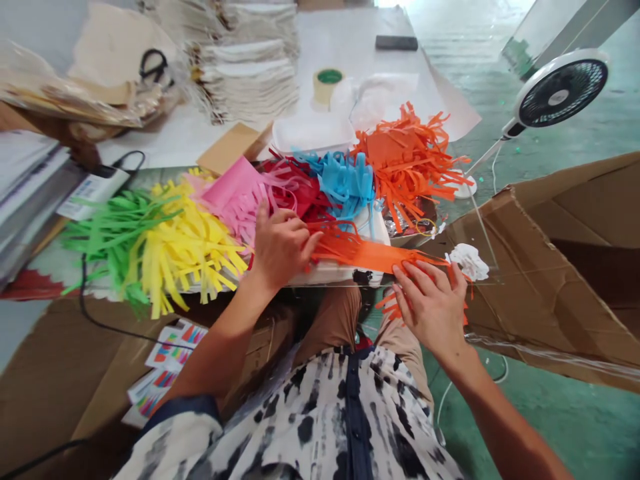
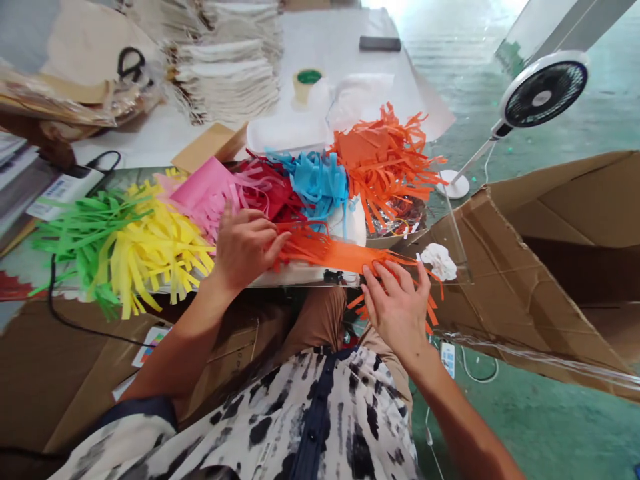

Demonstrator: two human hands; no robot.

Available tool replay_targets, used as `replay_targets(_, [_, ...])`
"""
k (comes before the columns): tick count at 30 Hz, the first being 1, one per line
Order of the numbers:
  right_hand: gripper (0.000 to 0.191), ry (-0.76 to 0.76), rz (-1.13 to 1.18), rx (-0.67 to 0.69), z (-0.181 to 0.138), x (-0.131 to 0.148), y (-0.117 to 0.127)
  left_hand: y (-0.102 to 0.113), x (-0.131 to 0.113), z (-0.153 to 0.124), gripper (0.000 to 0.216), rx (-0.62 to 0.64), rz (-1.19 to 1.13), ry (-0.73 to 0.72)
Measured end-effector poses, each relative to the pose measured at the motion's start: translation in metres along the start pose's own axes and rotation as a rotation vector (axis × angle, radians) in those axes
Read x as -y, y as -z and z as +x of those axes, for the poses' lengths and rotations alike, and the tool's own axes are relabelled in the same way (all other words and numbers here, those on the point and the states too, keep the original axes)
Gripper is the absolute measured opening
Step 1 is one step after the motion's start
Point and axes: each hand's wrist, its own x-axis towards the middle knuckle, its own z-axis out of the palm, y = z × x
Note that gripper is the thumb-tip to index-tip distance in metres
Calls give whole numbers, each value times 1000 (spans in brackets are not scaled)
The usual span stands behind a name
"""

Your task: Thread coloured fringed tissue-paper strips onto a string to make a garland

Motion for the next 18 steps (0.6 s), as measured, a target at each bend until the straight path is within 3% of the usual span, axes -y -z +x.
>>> replay_targets(1, [37,-6,3,1,0,1,0,2,-4,0,37,-68,37,29])
replay_targets(3, [37,-13,3,0,0,3,-1,-3,-23,-3,28,-127,13,-63])
replay_targets(5, [36,-3,-2,5,1,5,-1,-19,-49,-7,26,-33,-121,-353])
replay_targets(7, [35,15,-6,-3,1,3,1,-39,-70,-11,47,105,-199,-547])
replay_targets(10, [34,23,1,-18,-4,-9,9,-64,-83,-19,67,148,-215,-551])
replay_targets(15, [17,-189,-45,-224,-20,-25,33,-69,-79,-30,58,135,-187,-527])
replay_targets(18, [30,-129,-9,-223,-18,-7,36,-67,-82,-33,49,101,-204,-531])
